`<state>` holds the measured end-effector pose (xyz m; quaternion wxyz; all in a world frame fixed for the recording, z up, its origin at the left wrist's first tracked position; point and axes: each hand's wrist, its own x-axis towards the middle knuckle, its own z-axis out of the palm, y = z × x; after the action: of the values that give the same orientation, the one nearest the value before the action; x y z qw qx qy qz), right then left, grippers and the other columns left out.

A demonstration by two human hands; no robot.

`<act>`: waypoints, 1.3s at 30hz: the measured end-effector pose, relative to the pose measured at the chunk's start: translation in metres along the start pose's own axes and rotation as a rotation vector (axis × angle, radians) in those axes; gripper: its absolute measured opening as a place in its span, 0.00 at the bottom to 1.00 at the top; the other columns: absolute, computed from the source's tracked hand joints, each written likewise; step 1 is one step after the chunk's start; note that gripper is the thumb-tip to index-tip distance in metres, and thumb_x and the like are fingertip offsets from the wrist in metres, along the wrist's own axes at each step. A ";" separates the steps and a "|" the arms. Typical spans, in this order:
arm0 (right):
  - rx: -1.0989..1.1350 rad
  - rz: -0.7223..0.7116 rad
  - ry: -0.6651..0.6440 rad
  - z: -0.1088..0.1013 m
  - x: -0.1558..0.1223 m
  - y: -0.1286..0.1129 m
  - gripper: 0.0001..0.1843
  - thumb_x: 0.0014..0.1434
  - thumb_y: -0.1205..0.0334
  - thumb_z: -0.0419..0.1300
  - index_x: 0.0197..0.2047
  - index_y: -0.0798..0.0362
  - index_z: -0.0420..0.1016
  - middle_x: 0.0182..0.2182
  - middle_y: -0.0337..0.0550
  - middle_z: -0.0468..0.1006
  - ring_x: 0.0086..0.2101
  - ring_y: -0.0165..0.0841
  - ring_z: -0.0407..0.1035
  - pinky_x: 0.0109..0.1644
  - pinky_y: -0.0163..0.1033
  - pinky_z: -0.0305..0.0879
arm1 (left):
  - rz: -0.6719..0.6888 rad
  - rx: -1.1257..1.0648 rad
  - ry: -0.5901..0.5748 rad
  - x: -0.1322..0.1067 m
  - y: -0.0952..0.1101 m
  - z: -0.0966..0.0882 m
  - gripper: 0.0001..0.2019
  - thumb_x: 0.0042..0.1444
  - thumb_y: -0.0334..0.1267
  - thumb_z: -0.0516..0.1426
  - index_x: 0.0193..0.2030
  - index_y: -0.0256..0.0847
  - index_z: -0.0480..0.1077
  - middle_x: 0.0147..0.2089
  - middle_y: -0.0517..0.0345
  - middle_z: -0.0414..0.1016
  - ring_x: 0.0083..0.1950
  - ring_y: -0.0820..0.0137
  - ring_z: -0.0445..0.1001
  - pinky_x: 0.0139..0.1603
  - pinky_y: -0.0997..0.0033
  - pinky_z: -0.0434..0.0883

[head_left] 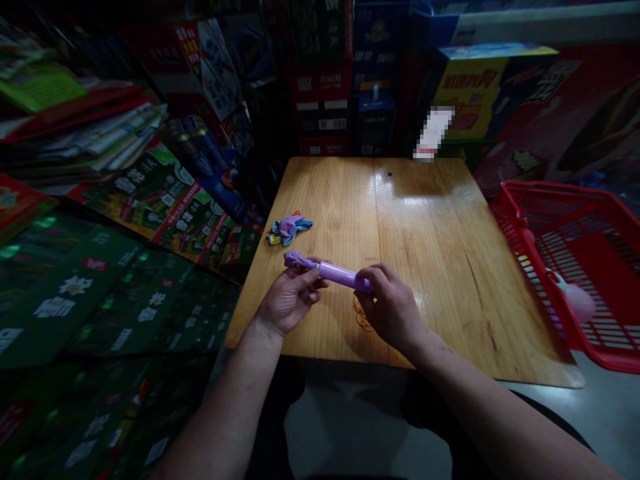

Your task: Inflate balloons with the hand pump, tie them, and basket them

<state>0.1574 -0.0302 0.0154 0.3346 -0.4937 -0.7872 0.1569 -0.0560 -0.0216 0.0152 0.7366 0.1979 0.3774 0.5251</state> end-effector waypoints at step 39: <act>1.852 0.854 -0.228 -0.016 0.019 0.025 0.11 0.58 0.62 0.64 0.43 0.52 0.69 0.28 0.34 0.69 0.22 0.22 0.57 0.24 0.28 0.57 | 0.116 -0.259 0.050 0.007 -0.003 0.005 0.10 0.56 0.33 0.64 0.45 0.44 0.75 0.55 0.57 0.76 0.34 0.81 0.76 0.32 0.83 0.74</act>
<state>0.1791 -0.0035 0.0195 0.4238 -0.2629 -0.1431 0.8549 -0.0497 -0.0158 0.0138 0.7147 0.1095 0.3128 0.6160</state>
